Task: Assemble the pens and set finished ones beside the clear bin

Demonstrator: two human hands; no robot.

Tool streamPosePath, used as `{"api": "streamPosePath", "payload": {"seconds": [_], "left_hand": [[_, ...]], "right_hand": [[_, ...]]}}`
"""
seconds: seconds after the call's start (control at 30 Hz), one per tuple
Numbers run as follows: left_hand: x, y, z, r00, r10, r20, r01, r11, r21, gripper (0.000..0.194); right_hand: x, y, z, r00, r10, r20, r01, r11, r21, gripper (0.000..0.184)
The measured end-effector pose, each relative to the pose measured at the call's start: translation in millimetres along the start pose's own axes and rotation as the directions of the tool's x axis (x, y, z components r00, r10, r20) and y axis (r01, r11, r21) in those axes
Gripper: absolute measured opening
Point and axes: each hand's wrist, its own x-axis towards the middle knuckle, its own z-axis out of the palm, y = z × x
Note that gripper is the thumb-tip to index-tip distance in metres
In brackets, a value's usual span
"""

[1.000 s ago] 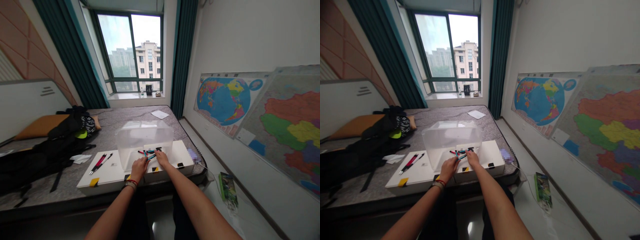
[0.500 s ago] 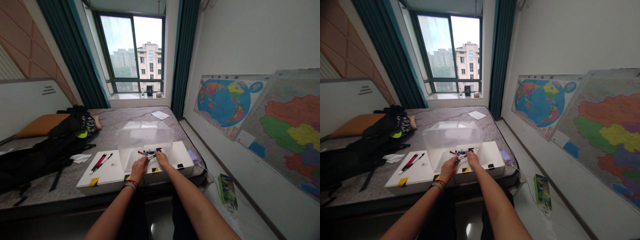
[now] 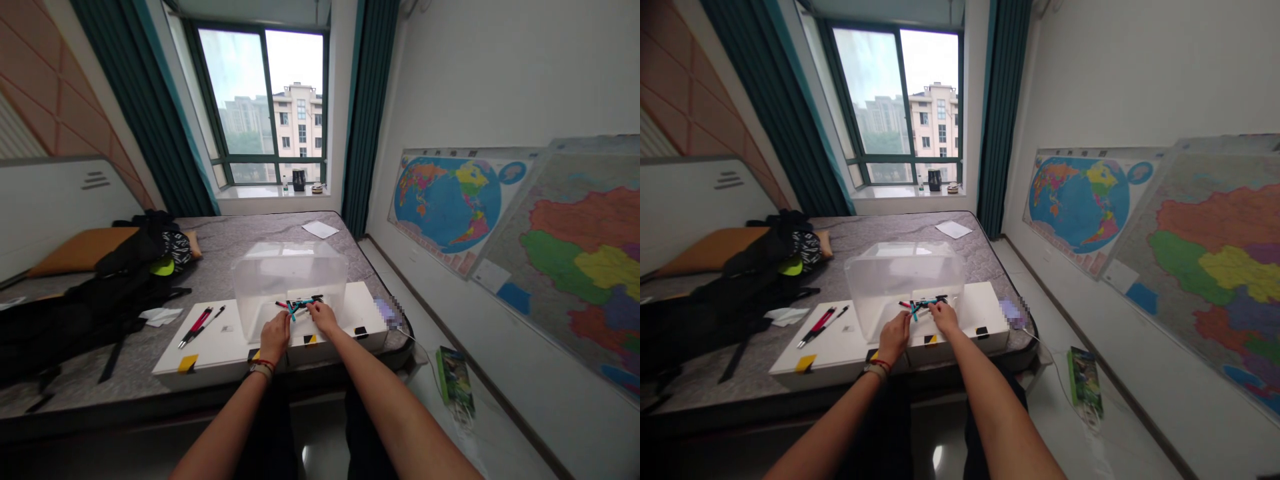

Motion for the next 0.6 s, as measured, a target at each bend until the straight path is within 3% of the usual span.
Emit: {"api": "streamPosePath", "payload": {"seconds": [0.17, 0.6], "left_hand": [[0.2, -0.8, 1.0, 0.999, -0.033, 0.002, 0.033, 0.999, -0.009, 0.032], [-0.6, 1.8, -0.9, 0.998, -0.058, -0.006, 0.058, 0.998, -0.002, 0.032]], "right_hand": [[-0.1, 5.3, 3.9, 0.999, -0.012, 0.040, 0.007, 0.992, 0.126, 0.017], [2.6, 7.6, 3.6, 1.000, 0.006, 0.031, -0.012, 0.981, 0.192, 0.013]]}}
